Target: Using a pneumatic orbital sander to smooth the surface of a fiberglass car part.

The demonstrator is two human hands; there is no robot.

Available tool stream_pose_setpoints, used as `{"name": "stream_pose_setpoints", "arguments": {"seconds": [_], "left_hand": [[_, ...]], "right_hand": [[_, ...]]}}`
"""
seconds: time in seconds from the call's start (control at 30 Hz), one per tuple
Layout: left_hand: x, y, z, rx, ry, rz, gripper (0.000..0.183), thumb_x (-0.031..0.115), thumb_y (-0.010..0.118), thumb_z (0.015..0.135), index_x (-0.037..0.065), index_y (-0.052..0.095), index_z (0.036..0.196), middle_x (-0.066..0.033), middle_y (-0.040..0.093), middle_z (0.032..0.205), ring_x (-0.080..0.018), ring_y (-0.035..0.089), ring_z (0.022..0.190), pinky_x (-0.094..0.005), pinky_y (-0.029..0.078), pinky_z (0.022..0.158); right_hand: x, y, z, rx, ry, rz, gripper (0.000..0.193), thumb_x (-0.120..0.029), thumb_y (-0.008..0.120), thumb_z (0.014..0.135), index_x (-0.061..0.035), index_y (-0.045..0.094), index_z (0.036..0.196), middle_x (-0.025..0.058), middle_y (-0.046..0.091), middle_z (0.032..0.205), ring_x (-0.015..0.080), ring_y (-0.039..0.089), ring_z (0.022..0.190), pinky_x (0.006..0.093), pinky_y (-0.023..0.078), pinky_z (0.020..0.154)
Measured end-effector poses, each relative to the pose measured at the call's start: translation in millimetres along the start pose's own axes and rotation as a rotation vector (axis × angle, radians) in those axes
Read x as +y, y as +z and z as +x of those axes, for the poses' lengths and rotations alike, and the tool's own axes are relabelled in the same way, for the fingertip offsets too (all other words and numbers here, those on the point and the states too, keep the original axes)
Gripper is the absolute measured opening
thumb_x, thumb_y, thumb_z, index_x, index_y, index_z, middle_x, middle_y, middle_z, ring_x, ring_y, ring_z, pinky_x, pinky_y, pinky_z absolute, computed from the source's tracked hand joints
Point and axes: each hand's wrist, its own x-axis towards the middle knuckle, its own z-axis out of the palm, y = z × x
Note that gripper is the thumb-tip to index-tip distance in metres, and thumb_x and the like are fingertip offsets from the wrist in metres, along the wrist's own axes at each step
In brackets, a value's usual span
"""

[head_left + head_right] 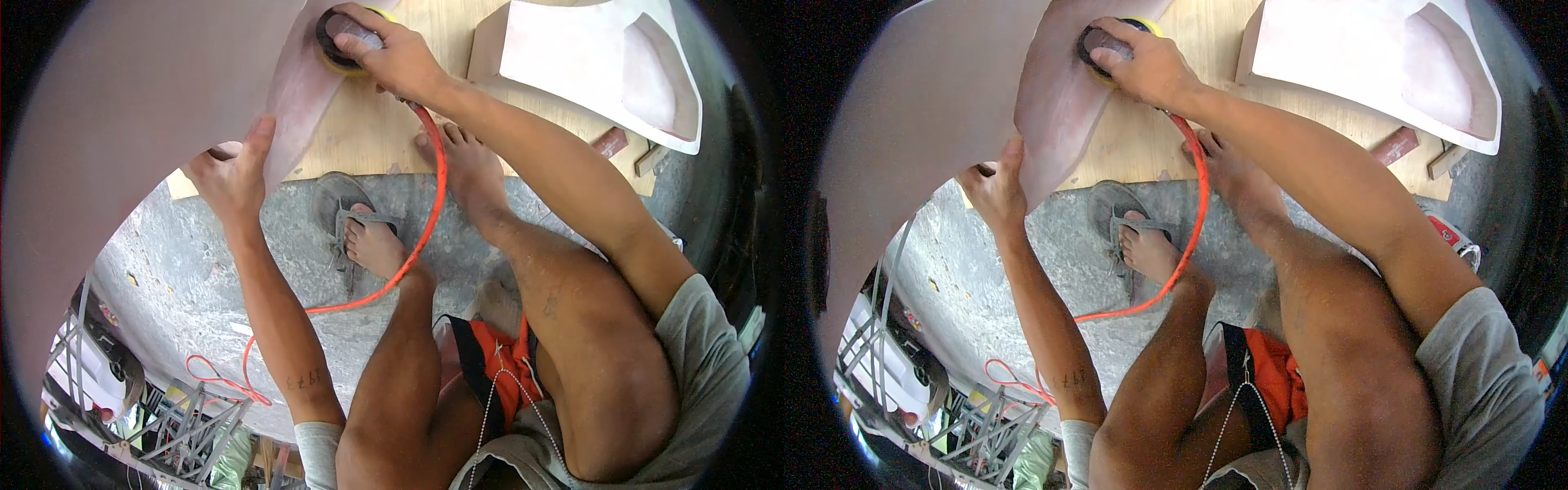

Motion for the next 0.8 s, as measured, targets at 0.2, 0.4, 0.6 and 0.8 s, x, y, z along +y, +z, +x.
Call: {"name": "stream_pose_setpoints", "arguments": {"seconds": [0.2, 0.4, 0.6, 0.8], "left_hand": [[1.5, 2.4, -1.6, 0.04, 0.044, -0.029, 0.088, 0.049, 0.089, 0.073, -0.002, 0.054, 0.136, -0.0207, 0.051, 0.133, -0.0358, 0.05, 0.126, -0.0474, 0.036, 0.111], [-0.4, 1.9, -2.8, 0.027, 0.004, -0.078, 0.088, 0.048, 0.09, 0.073, -0.003, 0.054, 0.135, -0.0207, 0.052, 0.134, -0.0349, 0.051, 0.125, -0.046, 0.037, 0.11], [-6.4, -0.6, -4.8, 0.043, -0.023, -0.084, 0.083, 0.046, 0.09, 0.074, -0.003, 0.055, 0.131, -0.0185, 0.058, 0.125, -0.0322, 0.055, 0.12, -0.0451, 0.039, 0.108], [-1.6, 1.9, -0.7, 0.038, 0.03, -0.082, 0.086, 0.045, 0.089, 0.074, -0.003, 0.052, 0.135, -0.0189, 0.056, 0.128, -0.0328, 0.053, 0.124, -0.0456, 0.038, 0.11]], "right_hand": [[3.5, 15.3, -13.2, 0.018, -0.081, 0.032, 0.052, -0.04, 0.068, 0.099, -0.0245, 0.055, 0.148, 0.0066, 0.072, 0.092, 0.0124, 0.058, 0.056, 0.0284, 0.052, 0.053], [-9.3, 39.2, -33.5, -0.306, 0.011, 0.089, 0.051, -0.04, 0.067, 0.1, -0.0259, 0.056, 0.147, 0.0063, 0.073, 0.111, 0.0127, 0.061, 0.068, 0.03, 0.054, 0.061], [-5.2, 27.8, -32.8, -0.352, 0.047, 0.068, 0.052, -0.044, 0.067, 0.099, -0.0258, 0.057, 0.147, 0.0043, 0.072, 0.1, 0.0111, 0.062, 0.07, 0.0288, 0.055, 0.061], [4.5, 8.8, -11.3, 0.053, -0.031, 0.03, 0.049, -0.039, 0.065, 0.098, -0.0231, 0.056, 0.144, 0.0216, 0.071, 0.121, 0.0398, 0.069, 0.11, 0.0426, 0.055, 0.098]]}}
